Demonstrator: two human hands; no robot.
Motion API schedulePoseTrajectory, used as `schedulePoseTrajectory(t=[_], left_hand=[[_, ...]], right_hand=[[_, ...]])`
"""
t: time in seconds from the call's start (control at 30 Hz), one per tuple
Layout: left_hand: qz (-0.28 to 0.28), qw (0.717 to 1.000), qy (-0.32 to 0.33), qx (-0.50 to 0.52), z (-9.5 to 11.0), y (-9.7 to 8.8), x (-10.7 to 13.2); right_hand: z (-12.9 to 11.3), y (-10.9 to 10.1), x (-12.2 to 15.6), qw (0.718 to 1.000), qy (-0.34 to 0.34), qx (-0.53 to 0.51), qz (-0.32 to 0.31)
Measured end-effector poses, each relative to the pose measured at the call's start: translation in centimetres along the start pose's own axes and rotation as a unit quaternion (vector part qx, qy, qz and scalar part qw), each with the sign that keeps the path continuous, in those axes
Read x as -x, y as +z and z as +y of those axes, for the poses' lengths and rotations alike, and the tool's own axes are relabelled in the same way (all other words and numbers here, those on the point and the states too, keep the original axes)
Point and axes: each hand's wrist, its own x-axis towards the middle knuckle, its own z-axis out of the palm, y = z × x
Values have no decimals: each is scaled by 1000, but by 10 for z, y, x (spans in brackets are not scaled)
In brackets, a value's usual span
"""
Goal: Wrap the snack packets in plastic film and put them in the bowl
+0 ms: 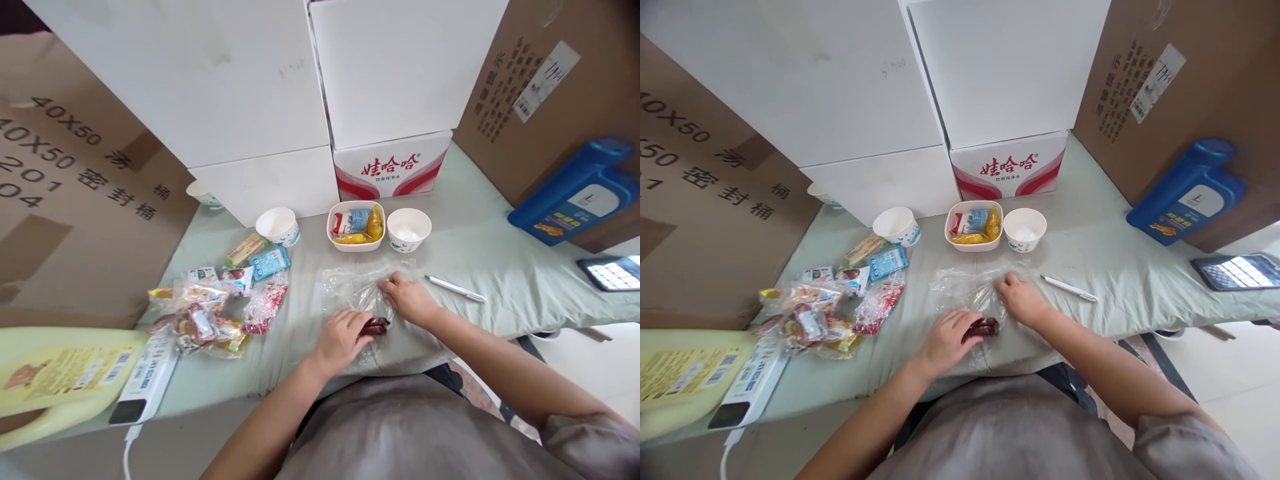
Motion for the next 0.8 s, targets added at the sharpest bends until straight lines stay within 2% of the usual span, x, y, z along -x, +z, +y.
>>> schedulePoseTrajectory(t=[0.03,0.1,0.17,0.23,0.27,0.33,0.4,0.47,0.53,0.57,0.63,0.67,0.7,0.73,0.8], left_hand=[[6,999,-21,39,-3,-3,6],[48,984,-103,135,-13,-13,13],[121,947,-194,225,-26,-28,9],[201,909,-242,273,-40,-47,-11],[233,900,-243,277,-46,-57,-26],[266,908,-204,251,-56,-77,-65],[260,941,-137,167,-64,-93,-109],[244,966,-72,41,-73,-100,-150],[184,981,-21,-61,-81,-97,-182],[130,987,-4,-90,-84,-92,-193],[24,994,7,-111,-89,-80,-204],[-7,994,7,-110,-89,-75,-204],[-11,994,4,-107,-88,-71,-200],[11,994,1,-106,-85,-67,-194],[102,989,4,-110,-75,-64,-175]], right_hand=[[3,8,0,1000,4,5,13],[9,21,4,998,-16,2,57],[13,29,8,995,-30,-8,98],[14,33,10,993,-32,-18,115],[14,33,10,993,-30,-22,115],[13,32,9,993,-26,-31,112],[13,30,8,993,-27,-40,110],[13,29,8,992,-31,-47,111],[14,29,9,991,-35,-50,116],[15,29,9,991,-37,-51,119],[15,29,10,990,-39,-54,124],[15,30,10,990,-40,-55,126],[16,30,10,989,-42,-56,127],[16,30,10,989,-43,-57,128],[16,30,9,989,-43,-59,129]])
